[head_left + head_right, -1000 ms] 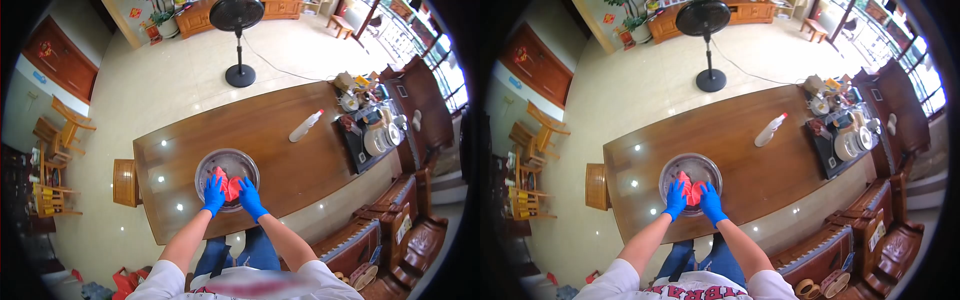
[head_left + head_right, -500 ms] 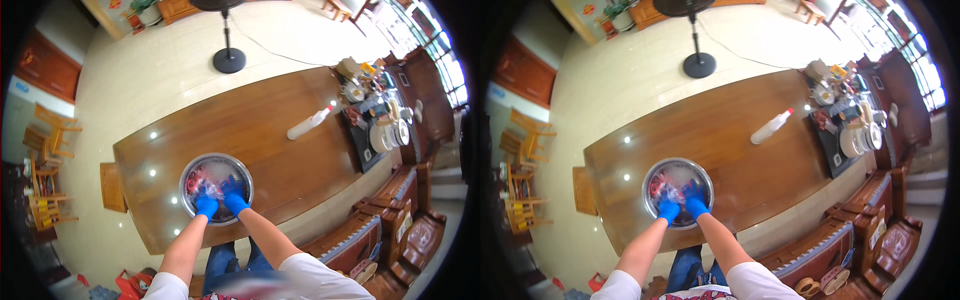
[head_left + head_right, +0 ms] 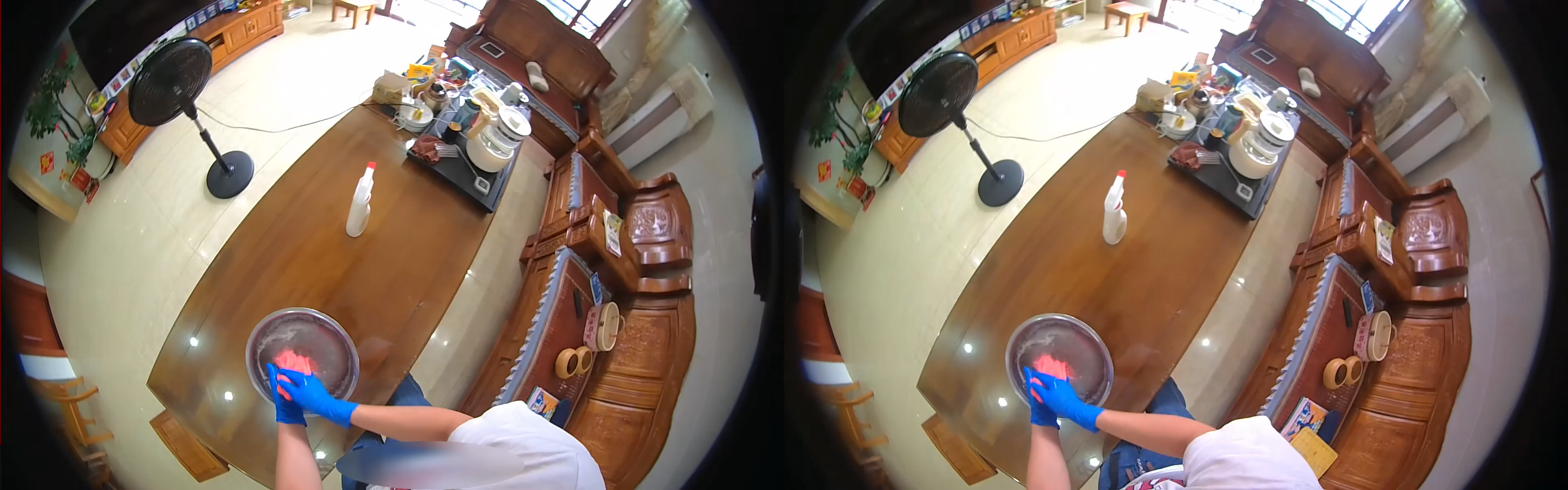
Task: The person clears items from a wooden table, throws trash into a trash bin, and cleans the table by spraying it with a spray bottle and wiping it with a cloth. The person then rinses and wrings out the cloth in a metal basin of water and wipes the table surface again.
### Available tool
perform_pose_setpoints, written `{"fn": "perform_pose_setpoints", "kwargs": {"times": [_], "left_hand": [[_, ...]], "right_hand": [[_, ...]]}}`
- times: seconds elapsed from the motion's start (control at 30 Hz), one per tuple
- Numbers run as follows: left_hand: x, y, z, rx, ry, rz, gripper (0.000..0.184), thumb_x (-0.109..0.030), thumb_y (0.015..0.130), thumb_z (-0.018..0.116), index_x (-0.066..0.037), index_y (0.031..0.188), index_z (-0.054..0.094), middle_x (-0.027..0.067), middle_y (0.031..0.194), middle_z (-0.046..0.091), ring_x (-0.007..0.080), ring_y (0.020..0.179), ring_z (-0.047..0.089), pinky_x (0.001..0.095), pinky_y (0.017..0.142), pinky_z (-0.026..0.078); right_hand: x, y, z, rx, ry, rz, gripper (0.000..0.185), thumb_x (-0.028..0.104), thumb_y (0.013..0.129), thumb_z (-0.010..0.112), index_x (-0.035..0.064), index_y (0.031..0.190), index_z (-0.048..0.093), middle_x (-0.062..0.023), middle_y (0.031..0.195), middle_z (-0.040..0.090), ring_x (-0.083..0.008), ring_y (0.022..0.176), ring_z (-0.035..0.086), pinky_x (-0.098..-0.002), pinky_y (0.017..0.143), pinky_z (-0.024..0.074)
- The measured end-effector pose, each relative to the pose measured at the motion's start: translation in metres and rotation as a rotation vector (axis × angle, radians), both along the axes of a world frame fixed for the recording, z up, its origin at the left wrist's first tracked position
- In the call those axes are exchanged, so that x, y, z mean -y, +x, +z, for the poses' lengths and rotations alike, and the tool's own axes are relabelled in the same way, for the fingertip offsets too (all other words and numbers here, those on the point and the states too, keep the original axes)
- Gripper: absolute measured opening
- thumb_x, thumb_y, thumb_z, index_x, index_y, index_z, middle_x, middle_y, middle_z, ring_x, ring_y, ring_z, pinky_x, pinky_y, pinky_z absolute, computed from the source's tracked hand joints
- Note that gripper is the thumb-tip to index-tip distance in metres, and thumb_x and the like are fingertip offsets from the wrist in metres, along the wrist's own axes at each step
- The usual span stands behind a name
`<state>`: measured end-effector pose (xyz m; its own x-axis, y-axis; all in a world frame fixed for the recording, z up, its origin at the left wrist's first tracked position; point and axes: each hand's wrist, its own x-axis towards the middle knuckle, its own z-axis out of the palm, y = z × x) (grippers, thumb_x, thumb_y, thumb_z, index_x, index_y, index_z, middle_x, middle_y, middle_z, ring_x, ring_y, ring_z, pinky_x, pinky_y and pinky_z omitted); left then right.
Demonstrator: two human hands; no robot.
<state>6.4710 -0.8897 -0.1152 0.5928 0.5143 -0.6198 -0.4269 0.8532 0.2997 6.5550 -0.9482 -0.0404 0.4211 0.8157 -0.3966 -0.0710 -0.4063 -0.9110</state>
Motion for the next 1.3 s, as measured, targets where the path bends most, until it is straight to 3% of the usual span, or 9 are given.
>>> {"fn": "perform_pose_setpoints", "kwargs": {"times": [0.3,0.37,0.43,0.57,0.73,0.87,1.1,1.17,1.3], "left_hand": [[-0.002,-0.002,-0.032,-0.073,0.182,-0.216,0.051,-0.039,0.096,0.040,-0.015,0.141,0.034,0.0084,0.139,0.042,0.0262,0.123,0.044,0.0424,0.101,0.037],[-0.002,0.009,-0.038,-0.127,0.054,-0.154,0.048,-0.036,0.097,0.039,-0.013,0.139,0.037,0.0076,0.137,0.045,0.0251,0.121,0.046,0.0402,0.099,0.039],[-0.004,0.008,-0.045,-0.164,-0.097,-0.026,0.047,-0.035,0.097,0.039,-0.012,0.138,0.037,0.0071,0.138,0.044,0.0241,0.124,0.042,0.0409,0.099,0.039],[-0.005,-0.026,-0.083,0.988,-1.279,0.583,0.051,-0.037,0.096,0.038,-0.012,0.141,0.034,0.0078,0.141,0.040,0.0240,0.127,0.040,0.0397,0.102,0.036],[0.006,0.014,-0.084,0.604,0.093,0.106,0.052,-0.035,0.096,0.038,-0.007,0.140,0.034,0.0094,0.142,0.038,0.0229,0.127,0.039,0.0354,0.107,0.030],[-0.008,0.007,-0.056,-0.011,0.040,0.008,0.035,-0.024,0.095,0.047,-0.004,0.122,0.053,0.0097,0.122,0.057,0.0208,0.110,0.055,0.0331,0.100,0.040],[-0.012,0.004,-0.047,0.363,-0.143,-0.165,0.041,-0.038,0.093,0.052,-0.006,0.117,0.056,0.0063,0.113,0.061,0.0206,0.101,0.059,0.0328,0.093,0.046],[0.005,0.020,-0.040,-0.227,0.093,0.007,0.041,-0.042,0.095,0.046,-0.012,0.121,0.054,0.0027,0.111,0.060,0.0175,0.103,0.057,0.0292,0.091,0.045],[0.004,0.008,0.004,-0.225,0.077,-0.126,0.030,-0.038,0.095,0.050,-0.013,0.109,0.058,-0.0007,0.107,0.060,0.0128,0.091,0.059,0.0279,0.080,0.048]], "right_hand": [[-0.037,-0.017,-0.082,0.949,0.005,-0.338,0.059,0.044,0.088,0.056,0.0045,0.130,0.046,-0.0210,0.117,0.058,-0.0356,0.108,0.057,-0.0389,0.089,0.0462],[-0.053,0.014,-0.111,-0.200,-0.166,-0.324,0.063,0.043,0.086,0.057,0.0055,0.134,0.041,-0.0216,0.132,0.047,-0.0376,0.121,0.046,-0.0434,0.097,0.0405],[-0.049,0.008,-0.117,-0.198,-0.171,-0.195,0.061,0.039,0.088,0.056,0.0062,0.136,0.038,-0.0213,0.139,0.039,-0.0382,0.129,0.035,-0.0495,0.102,0.0327],[-0.034,-0.051,-0.119,0.344,-0.034,-0.173,0.067,0.039,0.088,0.053,0.0066,0.142,0.029,-0.0205,0.142,0.033,-0.0402,0.131,0.031,-0.0524,0.104,0.0285],[-0.037,-0.044,-0.119,0.586,-0.095,-0.207,0.066,0.033,0.087,0.056,0.0058,0.140,0.027,-0.0221,0.133,0.042,-0.0416,0.125,0.037,-0.0517,0.100,0.0329],[-0.045,0.015,-0.108,-0.314,0.014,-0.294,0.028,0.019,0.091,0.051,0.0001,0.112,0.048,-0.0183,0.106,0.055,-0.0315,0.096,0.057,-0.0390,0.083,0.0457],[-0.009,-0.041,-0.078,0.180,0.069,-0.192,0.059,0.040,0.098,0.035,0.0072,0.145,0.021,-0.0132,0.151,0.020,-0.0360,0.139,0.017,-0.0453,0.113,0.0135],[-0.022,-0.006,-0.073,0.058,0.020,-0.363,0.048,0.018,0.090,0.055,0.0004,0.131,0.039,-0.0200,0.115,0.055,-0.0320,0.106,0.055,-0.0385,0.089,0.0441],[-0.021,0.038,-0.123,0.152,-0.052,-0.316,0.021,0.022,0.090,0.055,0.0018,0.095,0.056,-0.0156,0.090,0.064,-0.0267,0.082,0.061,-0.0373,0.072,0.0472]]}}
